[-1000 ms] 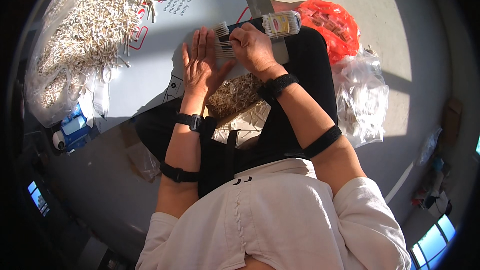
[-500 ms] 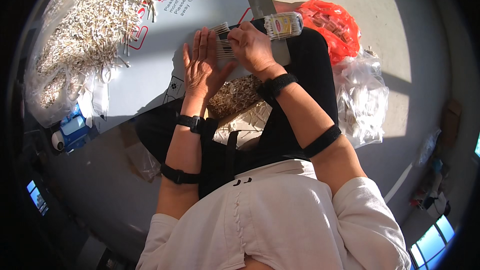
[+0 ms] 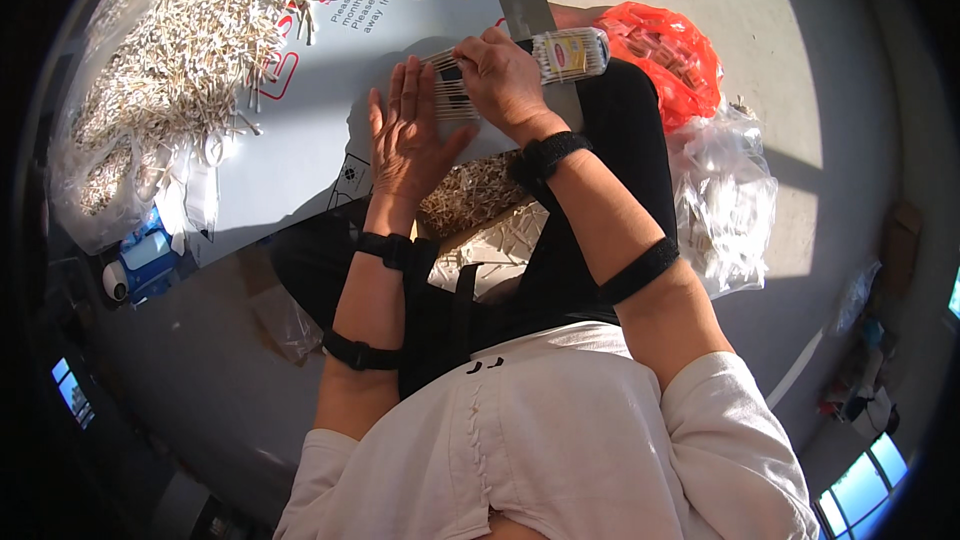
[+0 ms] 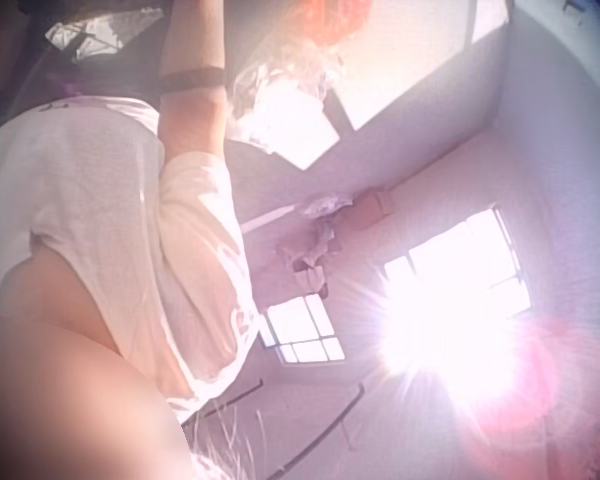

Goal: Sorting and bundling wooden sticks into groups and securing them with labels or sleeves.

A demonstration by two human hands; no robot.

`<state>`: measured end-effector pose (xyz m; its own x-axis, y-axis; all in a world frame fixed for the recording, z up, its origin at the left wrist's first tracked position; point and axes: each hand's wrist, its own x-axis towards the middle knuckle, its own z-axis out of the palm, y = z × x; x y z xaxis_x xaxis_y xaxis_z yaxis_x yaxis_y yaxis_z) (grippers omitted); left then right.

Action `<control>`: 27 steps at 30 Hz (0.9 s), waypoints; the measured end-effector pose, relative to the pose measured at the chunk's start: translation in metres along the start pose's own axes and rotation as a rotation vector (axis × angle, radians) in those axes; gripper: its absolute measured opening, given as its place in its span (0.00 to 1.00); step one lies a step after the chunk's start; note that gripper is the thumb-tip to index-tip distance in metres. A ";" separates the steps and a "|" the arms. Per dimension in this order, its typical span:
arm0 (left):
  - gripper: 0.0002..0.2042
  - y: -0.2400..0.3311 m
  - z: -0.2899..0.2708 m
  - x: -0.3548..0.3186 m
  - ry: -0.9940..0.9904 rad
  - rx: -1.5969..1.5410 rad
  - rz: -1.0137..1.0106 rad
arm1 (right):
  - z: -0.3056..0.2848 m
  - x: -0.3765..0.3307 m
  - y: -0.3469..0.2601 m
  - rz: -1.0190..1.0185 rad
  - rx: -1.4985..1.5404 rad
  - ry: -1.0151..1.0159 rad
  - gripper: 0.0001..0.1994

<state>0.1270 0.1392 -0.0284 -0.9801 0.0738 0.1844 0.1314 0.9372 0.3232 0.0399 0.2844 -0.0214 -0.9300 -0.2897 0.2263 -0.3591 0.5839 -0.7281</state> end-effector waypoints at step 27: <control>0.37 0.006 0.000 -0.002 -0.051 0.049 -0.061 | 0.013 -0.017 -0.006 0.125 0.671 0.234 0.10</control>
<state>0.1299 0.1451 -0.0266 -0.9926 0.0321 0.1175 0.0648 0.9559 0.2863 0.0586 0.2763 -0.0291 -0.9804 -0.0369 0.1936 -0.1933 -0.0112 -0.9811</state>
